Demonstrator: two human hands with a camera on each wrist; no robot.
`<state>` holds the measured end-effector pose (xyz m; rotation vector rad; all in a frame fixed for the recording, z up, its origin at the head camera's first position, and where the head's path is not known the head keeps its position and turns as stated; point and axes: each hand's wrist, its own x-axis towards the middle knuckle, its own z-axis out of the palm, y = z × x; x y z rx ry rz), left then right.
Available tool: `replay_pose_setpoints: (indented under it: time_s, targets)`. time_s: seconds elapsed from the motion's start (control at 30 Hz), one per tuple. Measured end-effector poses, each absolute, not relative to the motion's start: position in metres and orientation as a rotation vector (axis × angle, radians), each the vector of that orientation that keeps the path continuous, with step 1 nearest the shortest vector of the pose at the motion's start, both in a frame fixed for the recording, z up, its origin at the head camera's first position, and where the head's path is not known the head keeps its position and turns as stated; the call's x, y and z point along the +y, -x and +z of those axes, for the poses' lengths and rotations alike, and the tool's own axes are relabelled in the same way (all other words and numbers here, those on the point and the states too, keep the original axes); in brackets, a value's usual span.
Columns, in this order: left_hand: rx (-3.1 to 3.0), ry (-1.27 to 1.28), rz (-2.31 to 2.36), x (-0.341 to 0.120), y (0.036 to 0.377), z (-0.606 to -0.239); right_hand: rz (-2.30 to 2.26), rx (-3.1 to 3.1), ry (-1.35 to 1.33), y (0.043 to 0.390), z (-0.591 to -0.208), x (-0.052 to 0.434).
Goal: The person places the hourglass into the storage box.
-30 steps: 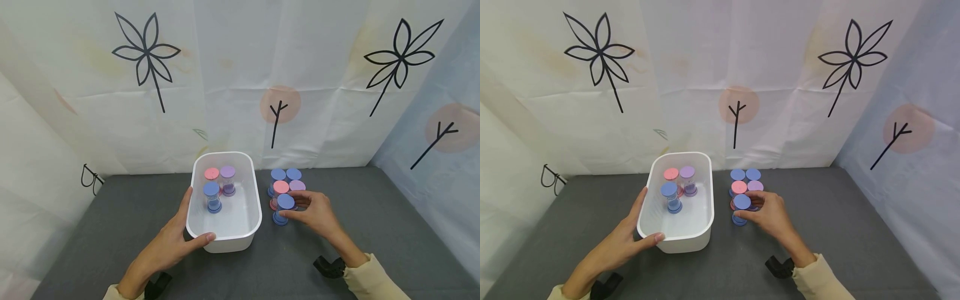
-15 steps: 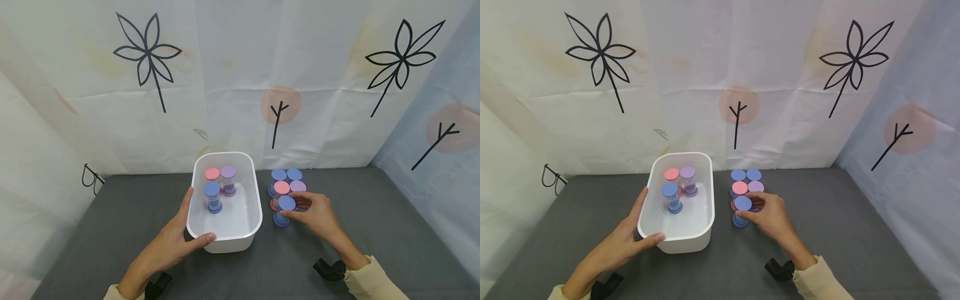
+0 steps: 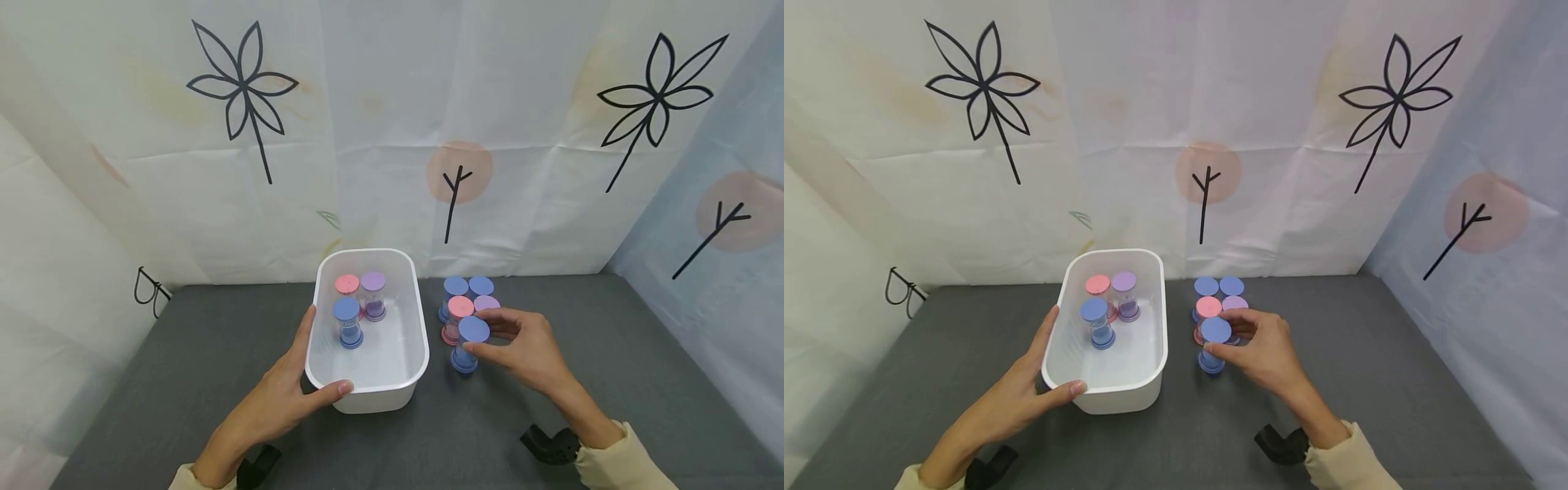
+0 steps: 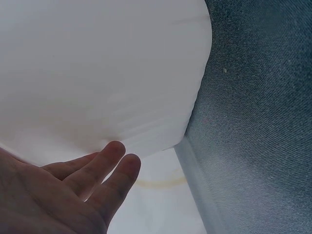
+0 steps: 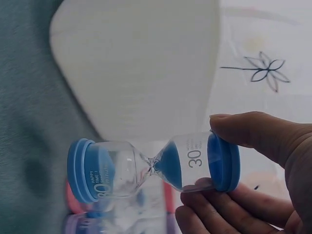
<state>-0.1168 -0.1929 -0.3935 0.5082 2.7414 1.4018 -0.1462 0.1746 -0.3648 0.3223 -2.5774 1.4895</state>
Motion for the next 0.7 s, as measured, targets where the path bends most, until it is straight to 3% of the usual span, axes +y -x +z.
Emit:
replay_pose_setpoints:
  time_s: [0.7]
  targets:
    - [2.759, -0.474, 1.365, -0.193, 0.117, -0.394, 1.522, -2.482, -0.469, 0.145, -0.296, 0.169]
